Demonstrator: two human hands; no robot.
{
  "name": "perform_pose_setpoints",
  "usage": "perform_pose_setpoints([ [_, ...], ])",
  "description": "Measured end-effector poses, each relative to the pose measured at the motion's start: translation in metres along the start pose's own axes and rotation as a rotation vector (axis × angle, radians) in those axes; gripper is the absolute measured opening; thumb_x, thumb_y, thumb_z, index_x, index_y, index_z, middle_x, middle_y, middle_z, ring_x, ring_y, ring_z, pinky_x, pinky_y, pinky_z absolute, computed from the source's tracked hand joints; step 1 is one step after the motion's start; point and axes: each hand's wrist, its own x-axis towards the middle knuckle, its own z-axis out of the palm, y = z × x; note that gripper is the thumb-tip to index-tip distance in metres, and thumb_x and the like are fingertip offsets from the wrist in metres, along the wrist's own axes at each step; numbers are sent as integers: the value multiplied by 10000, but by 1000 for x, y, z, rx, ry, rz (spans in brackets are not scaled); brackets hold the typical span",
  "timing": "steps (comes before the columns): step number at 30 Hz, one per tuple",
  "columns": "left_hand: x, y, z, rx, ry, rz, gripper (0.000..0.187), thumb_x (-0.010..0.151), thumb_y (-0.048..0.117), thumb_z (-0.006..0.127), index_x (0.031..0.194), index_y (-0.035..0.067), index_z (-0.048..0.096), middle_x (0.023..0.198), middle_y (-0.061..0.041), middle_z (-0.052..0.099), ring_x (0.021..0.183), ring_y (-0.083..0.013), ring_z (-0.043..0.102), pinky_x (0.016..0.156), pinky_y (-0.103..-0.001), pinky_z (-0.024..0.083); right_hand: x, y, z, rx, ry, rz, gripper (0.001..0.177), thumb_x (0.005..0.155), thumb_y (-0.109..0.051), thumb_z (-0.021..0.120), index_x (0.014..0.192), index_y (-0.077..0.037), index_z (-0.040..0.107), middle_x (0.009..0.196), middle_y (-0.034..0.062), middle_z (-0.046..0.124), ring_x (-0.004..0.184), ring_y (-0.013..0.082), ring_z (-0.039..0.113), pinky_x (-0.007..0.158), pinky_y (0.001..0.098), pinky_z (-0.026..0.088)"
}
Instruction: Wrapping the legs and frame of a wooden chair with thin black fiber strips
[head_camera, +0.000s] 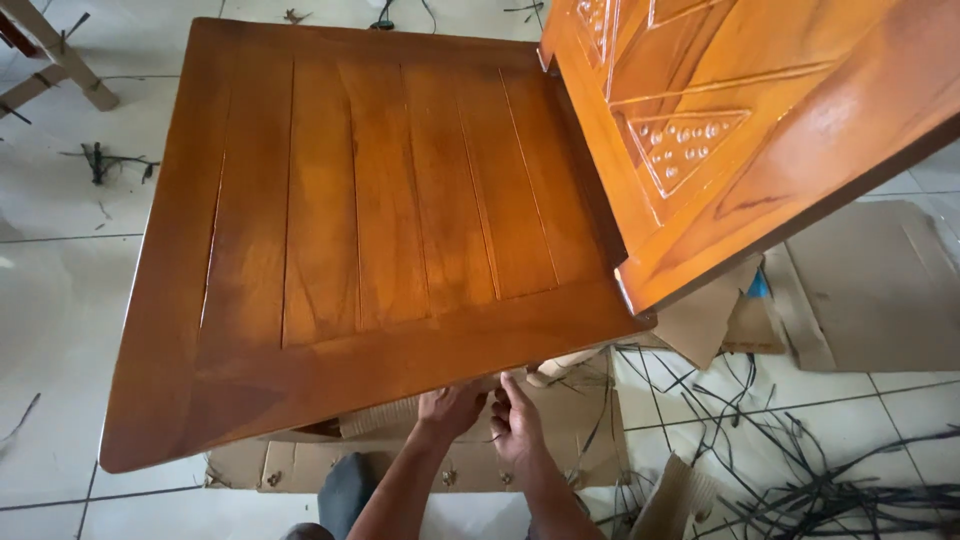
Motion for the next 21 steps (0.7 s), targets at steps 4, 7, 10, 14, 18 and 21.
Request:
perform_pose_setpoints([
  [4, 17, 8, -11, 5, -438, -130, 198, 924, 283, 636, 966, 159, 785, 924, -56, 772, 693, -259, 712, 574, -437, 562, 12, -2, -1, 19, 32, 37, 248, 902, -272, 795, 893, -106, 612, 738, -16, 516, 550, 71, 362, 415, 243, 197],
  [7, 19, 14, -26, -93, -31, 35, 213, 842, 365, 732, 846, 173, 822, 707, -27, 752, 437, -246, 600, 374, -415, 443, 21, 0, -6, 14, -50, -1, 167, 995, -229, 692, 927, -96, 618, 740, -19, 499, 482, 55, 337, 392, 246, 197],
  [10, 25, 6, -6, -225, 8, 153, 248, 900, 203, 589, 674, 130, 659, 553, -14, 617, 360, -166, 399, 323, -410, 286, 30, 0, -12, -32, -15, 34, 340, 859, -332, 828, 778, -183, 534, 583, -74, 479, 403, 62, 305, 327, 241, 239],
  [14, 23, -5, -10, 335, 707, 397, 280, 960, 228, 673, 1225, 173, 745, 1089, -51, 736, 772, -243, 689, 554, -361, 536, 50, 13, -30, 79, -115, 34, 249, 1080, -323, 517, 1006, -120, 642, 732, -27, 434, 513, 76, 290, 409, 256, 189],
  [18, 24, 7, -8, 262, 652, 343, 272, 946, 248, 684, 1199, 177, 753, 1063, -43, 740, 755, -241, 687, 547, -366, 530, 27, 5, -9, -23, 15, 17, 310, 980, -319, 697, 797, -155, 508, 651, -37, 370, 519, 76, 259, 451, 273, 178],
  [21, 25, 6, -11, 212, 607, 305, 266, 935, 263, 691, 1179, 179, 758, 1044, -37, 744, 742, -240, 685, 541, -369, 526, 14, 0, 2, -56, 37, 0, 306, 987, -291, 697, 813, -149, 488, 631, -42, 363, 473, 68, 240, 402, 271, 176],
])
